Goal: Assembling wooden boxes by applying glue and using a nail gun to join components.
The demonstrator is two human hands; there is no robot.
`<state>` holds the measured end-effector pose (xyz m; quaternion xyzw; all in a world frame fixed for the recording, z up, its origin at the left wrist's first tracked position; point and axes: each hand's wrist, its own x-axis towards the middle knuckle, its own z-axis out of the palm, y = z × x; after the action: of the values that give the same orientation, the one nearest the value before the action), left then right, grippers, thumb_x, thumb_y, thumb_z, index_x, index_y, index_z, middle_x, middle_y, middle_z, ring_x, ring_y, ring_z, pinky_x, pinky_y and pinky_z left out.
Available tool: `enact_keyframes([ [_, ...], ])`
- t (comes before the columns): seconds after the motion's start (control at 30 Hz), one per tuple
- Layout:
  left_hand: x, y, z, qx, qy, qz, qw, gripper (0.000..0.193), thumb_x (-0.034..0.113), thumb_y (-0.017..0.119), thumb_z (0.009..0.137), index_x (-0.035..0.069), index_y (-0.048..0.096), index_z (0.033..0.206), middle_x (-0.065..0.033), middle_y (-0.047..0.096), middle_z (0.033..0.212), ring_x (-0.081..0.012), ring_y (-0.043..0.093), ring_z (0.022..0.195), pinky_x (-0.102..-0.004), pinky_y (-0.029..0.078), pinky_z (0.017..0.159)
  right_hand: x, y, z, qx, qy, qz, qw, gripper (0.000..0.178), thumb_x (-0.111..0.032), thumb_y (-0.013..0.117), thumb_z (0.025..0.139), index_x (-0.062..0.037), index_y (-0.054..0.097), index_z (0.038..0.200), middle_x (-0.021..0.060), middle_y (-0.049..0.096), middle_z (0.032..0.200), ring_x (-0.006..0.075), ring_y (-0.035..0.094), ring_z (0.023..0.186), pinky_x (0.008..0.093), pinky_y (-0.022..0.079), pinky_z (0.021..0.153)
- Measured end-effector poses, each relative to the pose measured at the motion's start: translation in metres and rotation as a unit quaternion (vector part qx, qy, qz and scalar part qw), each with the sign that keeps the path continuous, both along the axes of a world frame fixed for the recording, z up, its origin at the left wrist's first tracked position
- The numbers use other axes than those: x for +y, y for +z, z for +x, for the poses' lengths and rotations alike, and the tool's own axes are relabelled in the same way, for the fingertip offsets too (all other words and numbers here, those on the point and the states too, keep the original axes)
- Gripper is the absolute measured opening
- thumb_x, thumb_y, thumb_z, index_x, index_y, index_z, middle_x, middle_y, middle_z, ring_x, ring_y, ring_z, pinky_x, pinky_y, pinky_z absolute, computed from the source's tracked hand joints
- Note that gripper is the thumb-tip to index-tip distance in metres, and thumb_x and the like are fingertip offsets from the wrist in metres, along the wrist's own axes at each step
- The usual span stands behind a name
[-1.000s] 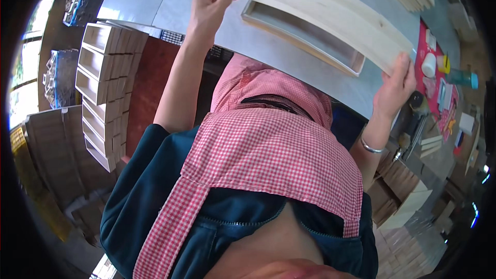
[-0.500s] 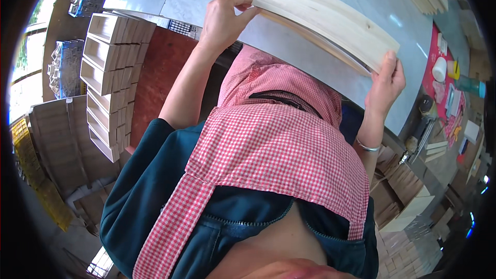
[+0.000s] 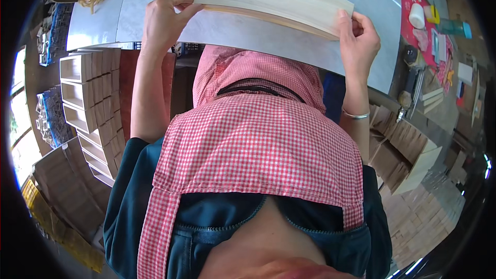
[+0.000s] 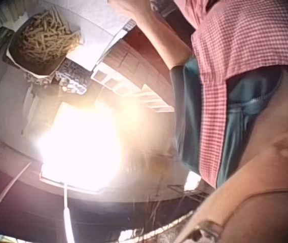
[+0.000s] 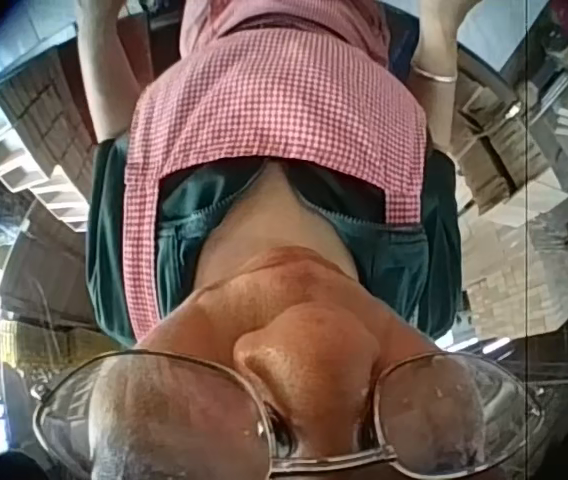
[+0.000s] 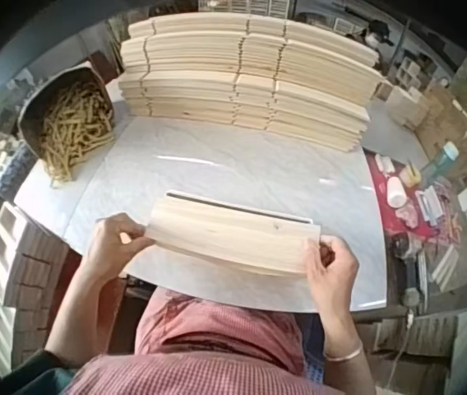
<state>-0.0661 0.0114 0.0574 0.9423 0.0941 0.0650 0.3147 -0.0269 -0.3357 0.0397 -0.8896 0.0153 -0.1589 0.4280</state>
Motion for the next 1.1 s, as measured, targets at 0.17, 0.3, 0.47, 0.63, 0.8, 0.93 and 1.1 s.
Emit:
enact_keyframes([
  [0.17, 0.001, 0.003, 0.002, 0.011, -0.011, 0.008, 1.0, 0.023, 0.017, 0.081, 0.082, 0.001, 0.079, 0.098, -0.0084, 0.074, 0.091, -0.0159, 0.066, 0.075, -0.0274, 0.052, 0.067, -0.002, -0.001, 0.0, -0.009, 0.01, -0.04, 0.999, 0.024, -0.022, 0.077, 0.089, 0.0016, 0.07, 0.09, 0.004, 0.06, 0.067, 0.0144, 0.051, 0.058, 0.0272, 0.045, 0.056],
  [0.3, -0.001, 0.005, 0.0, 0.004, -0.017, 0.011, 1.0, 0.022, 0.017, 0.081, 0.082, 0.0, 0.079, 0.097, -0.0082, 0.074, 0.091, -0.0159, 0.066, 0.074, -0.0277, 0.052, 0.067, -0.003, -0.003, 0.0, -0.023, 0.016, -0.068, 0.997, 0.023, -0.021, 0.078, 0.088, 0.0011, 0.07, 0.088, 0.0042, 0.06, 0.067, 0.015, 0.051, 0.057, 0.0275, 0.045, 0.056],
  [0.47, -0.002, 0.005, 0.001, -0.001, -0.024, 0.025, 0.999, 0.022, 0.017, 0.081, 0.082, 0.0, 0.079, 0.096, -0.0078, 0.073, 0.09, -0.0159, 0.065, 0.074, -0.0279, 0.051, 0.066, -0.006, -0.005, 0.0, -0.034, 0.021, -0.073, 0.997, 0.018, -0.016, 0.077, 0.088, 0.0002, 0.069, 0.088, 0.0036, 0.06, 0.067, 0.015, 0.051, 0.057, 0.0273, 0.045, 0.055],
  [0.63, 0.0, 0.005, 0.003, 0.015, -0.021, 0.035, 0.999, 0.022, 0.017, 0.08, 0.083, 0.0, 0.079, 0.096, -0.0075, 0.073, 0.089, -0.0158, 0.065, 0.073, -0.0278, 0.051, 0.067, -0.025, -0.005, -0.005, -0.03, 0.036, 0.0, 0.999, 0.013, -0.011, 0.076, 0.086, -0.0003, 0.068, 0.087, 0.0036, 0.062, 0.069, 0.0151, 0.052, 0.057, 0.0273, 0.045, 0.055],
  [0.8, 0.001, 0.006, 0.002, 0.006, -0.034, 0.046, 0.998, 0.021, 0.016, 0.079, 0.084, 0.0, 0.079, 0.097, -0.0074, 0.073, 0.088, -0.0155, 0.065, 0.074, -0.0273, 0.051, 0.067, -0.036, 0.016, -0.029, 0.058, 0.131, -0.092, 0.985, 0.009, -0.006, 0.074, 0.085, -0.0003, 0.067, 0.088, 0.0037, 0.063, 0.073, 0.015, 0.052, 0.057, 0.0278, 0.044, 0.055],
  [0.93, 0.001, 0.007, 0.004, 0.013, -0.041, 0.052, 0.998, 0.02, 0.014, 0.077, 0.085, -0.001, 0.079, 0.098, -0.0072, 0.072, 0.088, -0.0153, 0.064, 0.072, -0.0269, 0.05, 0.066, -0.026, 0.015, -0.032, 0.051, 0.137, -0.135, 0.98, 0.006, -0.002, 0.073, 0.084, -0.0007, 0.068, 0.087, 0.0042, 0.064, 0.076, 0.0149, 0.051, 0.056, 0.0292, 0.042, 0.054],
  [1.1, 0.001, 0.007, 0.002, 0.024, -0.042, 0.064, 0.997, 0.018, 0.012, 0.076, 0.085, -0.002, 0.078, 0.096, -0.0069, 0.071, 0.085, -0.0151, 0.061, 0.069, -0.0279, 0.049, 0.065, -0.029, 0.015, -0.027, 0.027, 0.159, -0.167, 0.973, 0.005, 0.0, 0.072, 0.083, -0.0007, 0.068, 0.081, 0.004, 0.062, 0.071, 0.0149, 0.048, 0.055, 0.0304, 0.039, 0.052],
])
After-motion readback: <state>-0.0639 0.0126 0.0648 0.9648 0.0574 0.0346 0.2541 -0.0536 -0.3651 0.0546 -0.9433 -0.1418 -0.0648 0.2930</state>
